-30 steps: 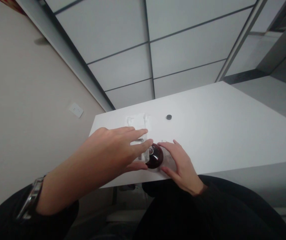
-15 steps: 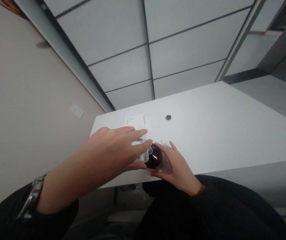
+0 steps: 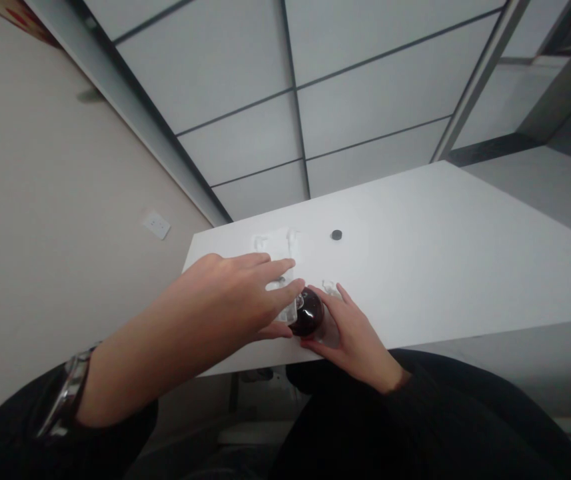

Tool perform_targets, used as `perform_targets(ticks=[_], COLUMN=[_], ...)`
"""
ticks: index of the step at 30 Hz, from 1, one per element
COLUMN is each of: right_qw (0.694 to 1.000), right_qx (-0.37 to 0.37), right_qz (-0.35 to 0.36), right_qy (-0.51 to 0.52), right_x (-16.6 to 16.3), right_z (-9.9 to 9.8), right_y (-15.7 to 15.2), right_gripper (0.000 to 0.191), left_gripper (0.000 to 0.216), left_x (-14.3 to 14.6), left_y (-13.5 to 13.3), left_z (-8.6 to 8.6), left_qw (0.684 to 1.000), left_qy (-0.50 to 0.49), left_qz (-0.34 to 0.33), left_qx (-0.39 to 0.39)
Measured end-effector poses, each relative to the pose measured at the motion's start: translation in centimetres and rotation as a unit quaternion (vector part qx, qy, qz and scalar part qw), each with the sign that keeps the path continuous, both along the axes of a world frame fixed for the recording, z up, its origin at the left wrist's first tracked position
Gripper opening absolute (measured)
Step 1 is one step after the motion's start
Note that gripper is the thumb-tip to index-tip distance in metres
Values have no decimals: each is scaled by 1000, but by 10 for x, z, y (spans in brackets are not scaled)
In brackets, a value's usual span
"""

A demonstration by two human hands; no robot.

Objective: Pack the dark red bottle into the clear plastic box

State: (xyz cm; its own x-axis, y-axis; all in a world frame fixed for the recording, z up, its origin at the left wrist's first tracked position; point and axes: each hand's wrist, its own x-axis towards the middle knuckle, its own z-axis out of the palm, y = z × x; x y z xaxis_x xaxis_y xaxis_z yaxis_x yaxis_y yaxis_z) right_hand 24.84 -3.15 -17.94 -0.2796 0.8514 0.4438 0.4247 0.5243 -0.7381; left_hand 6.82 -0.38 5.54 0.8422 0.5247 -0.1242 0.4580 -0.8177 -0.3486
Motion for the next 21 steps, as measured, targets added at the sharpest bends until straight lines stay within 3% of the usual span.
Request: perform_targets(ticks=[21], right_qw=[1000], right_qx=[3], right_qz=[5], right_qy=[-6], right_x=[1], right_z=[1], right_y=[0], right_gripper=[83], left_gripper=[30], left_x=[10], left_y=[0], left_z=[4], left_qw=[999], left_qy=[31], left_qz=[8], left_qx=[-10])
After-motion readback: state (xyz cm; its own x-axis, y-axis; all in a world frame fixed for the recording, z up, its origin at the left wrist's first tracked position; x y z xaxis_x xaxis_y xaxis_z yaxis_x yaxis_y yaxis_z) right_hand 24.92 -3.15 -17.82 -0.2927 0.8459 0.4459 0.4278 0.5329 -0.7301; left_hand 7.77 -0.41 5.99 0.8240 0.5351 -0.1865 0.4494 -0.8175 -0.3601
